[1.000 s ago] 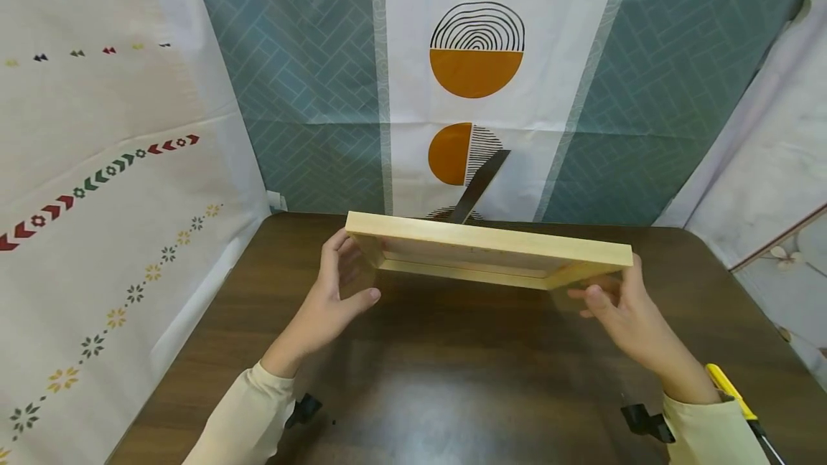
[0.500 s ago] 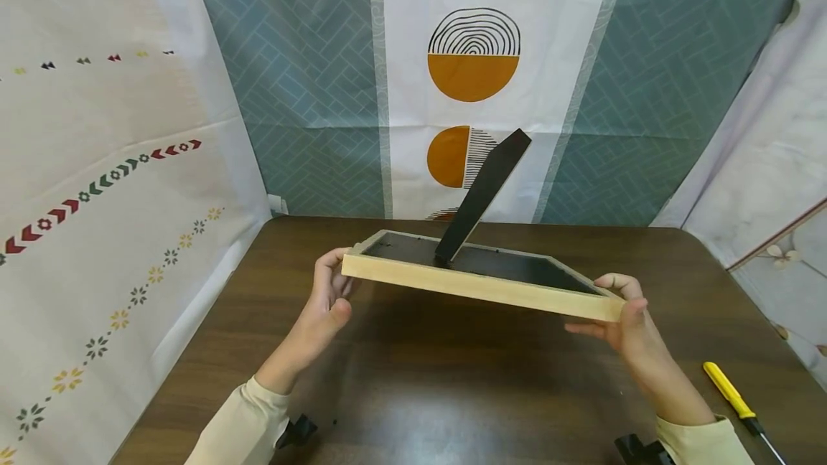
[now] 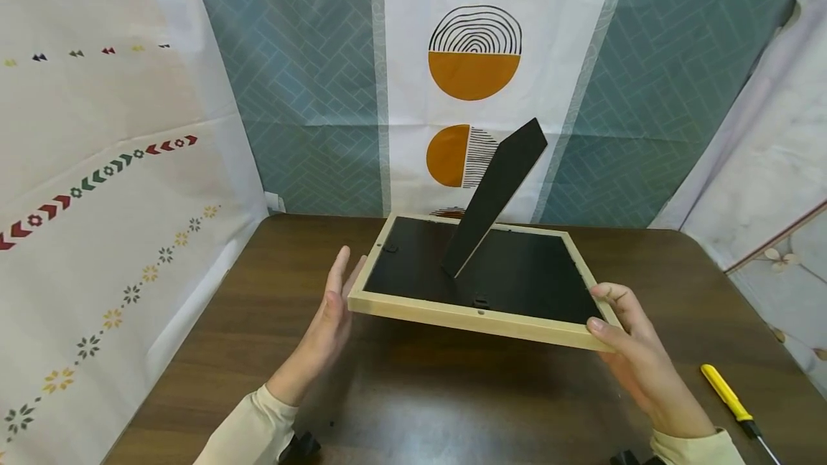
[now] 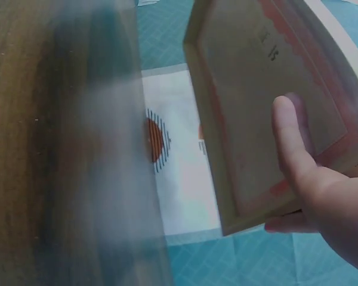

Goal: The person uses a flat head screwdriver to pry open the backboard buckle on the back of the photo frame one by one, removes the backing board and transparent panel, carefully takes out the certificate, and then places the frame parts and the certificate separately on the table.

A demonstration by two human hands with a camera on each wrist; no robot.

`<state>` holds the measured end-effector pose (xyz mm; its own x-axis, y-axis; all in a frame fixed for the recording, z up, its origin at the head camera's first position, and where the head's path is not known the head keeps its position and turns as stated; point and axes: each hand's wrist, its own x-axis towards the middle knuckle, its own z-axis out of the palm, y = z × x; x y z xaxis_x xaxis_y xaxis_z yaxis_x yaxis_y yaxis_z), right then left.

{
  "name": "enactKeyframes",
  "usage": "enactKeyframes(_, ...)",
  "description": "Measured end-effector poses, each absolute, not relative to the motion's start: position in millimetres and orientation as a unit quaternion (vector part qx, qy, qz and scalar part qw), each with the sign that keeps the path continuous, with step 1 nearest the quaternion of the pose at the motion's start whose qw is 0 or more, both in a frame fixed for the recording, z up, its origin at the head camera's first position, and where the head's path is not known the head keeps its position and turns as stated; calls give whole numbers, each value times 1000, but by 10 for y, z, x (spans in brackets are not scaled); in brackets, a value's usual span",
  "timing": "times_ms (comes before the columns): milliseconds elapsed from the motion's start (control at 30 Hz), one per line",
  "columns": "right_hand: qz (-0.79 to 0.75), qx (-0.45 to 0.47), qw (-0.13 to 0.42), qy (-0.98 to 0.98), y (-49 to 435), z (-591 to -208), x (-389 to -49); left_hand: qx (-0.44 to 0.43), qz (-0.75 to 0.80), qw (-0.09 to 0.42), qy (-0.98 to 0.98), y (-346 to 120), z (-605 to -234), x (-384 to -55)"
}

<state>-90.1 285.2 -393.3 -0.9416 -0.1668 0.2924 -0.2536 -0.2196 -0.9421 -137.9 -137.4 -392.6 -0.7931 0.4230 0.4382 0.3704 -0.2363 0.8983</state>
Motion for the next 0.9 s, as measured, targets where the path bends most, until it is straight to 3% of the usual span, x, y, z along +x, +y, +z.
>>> enactKeyframes(500, 760, 250, -42, -598, 2761, -3976, -867, 296, 772, 39, 561, -1417, -3890, -1375)
enactKeyframes(900, 732, 236, -57, -636, 2759, -4074, -804, 219, 788, 70, 571, -1468, -3904, -1405)
